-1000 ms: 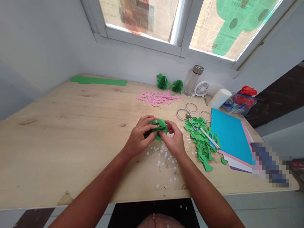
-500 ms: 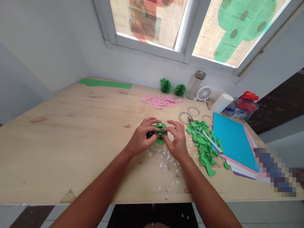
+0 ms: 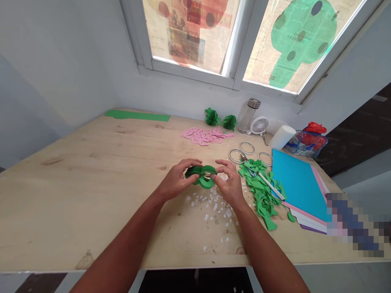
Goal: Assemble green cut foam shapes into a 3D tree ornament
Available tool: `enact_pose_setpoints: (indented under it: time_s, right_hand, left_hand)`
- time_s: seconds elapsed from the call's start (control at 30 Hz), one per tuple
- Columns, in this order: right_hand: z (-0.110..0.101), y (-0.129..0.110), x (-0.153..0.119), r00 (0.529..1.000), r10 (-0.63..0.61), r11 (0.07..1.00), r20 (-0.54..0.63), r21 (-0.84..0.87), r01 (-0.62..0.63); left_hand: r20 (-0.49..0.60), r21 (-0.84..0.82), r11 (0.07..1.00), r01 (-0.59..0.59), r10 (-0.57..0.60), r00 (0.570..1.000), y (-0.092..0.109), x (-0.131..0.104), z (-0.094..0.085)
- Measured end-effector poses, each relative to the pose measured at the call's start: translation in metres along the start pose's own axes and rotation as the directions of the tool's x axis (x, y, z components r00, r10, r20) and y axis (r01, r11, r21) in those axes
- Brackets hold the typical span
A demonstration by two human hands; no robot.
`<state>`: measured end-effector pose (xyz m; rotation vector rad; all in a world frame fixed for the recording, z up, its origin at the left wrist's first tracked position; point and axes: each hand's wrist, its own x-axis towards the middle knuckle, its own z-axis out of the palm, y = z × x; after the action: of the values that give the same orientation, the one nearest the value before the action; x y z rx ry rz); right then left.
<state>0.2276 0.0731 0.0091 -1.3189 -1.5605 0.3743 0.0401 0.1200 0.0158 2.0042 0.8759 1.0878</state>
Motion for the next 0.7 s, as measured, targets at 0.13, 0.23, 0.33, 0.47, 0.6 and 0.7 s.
enact_pose_setpoints:
  time_s: [0.13,0.23,0.33,0.47,0.6,0.7]
  right_hand:
    - [0.002,0.005,0.000,0.997,0.076,0.996,0.032,0.047,-0.077]
    - [0.003,0.007,-0.001,0.989,0.131,0.987,0.065,0.089,-0.136]
    - [0.004,0.008,0.000,0.984,0.149,0.981,0.094,0.111,-0.159]
    - [0.004,0.008,0.000,0.983,0.156,0.970,0.100,0.171,-0.172]
    - [0.003,0.007,0.000,0.978,0.186,0.943,0.091,0.263,-0.204]
    - [0.002,0.006,0.000,0.967,0.232,0.913,0.105,0.318,-0.254]
  left_hand:
    - [0.025,-0.039,0.998,0.055,-0.054,0.998,-0.001,0.000,-0.002]
    - [0.055,-0.096,0.992,0.085,-0.080,0.995,-0.001,0.000,-0.003]
    - [0.068,-0.156,0.982,0.103,-0.093,0.993,-0.002,0.000,-0.003]
    - [0.091,-0.193,0.972,0.135,-0.120,0.989,-0.001,-0.001,-0.002]
    - [0.146,-0.181,0.961,0.211,-0.186,0.972,0.004,0.000,-0.003]
    - [0.178,-0.158,0.944,0.291,-0.262,0.948,0.008,0.000,-0.004]
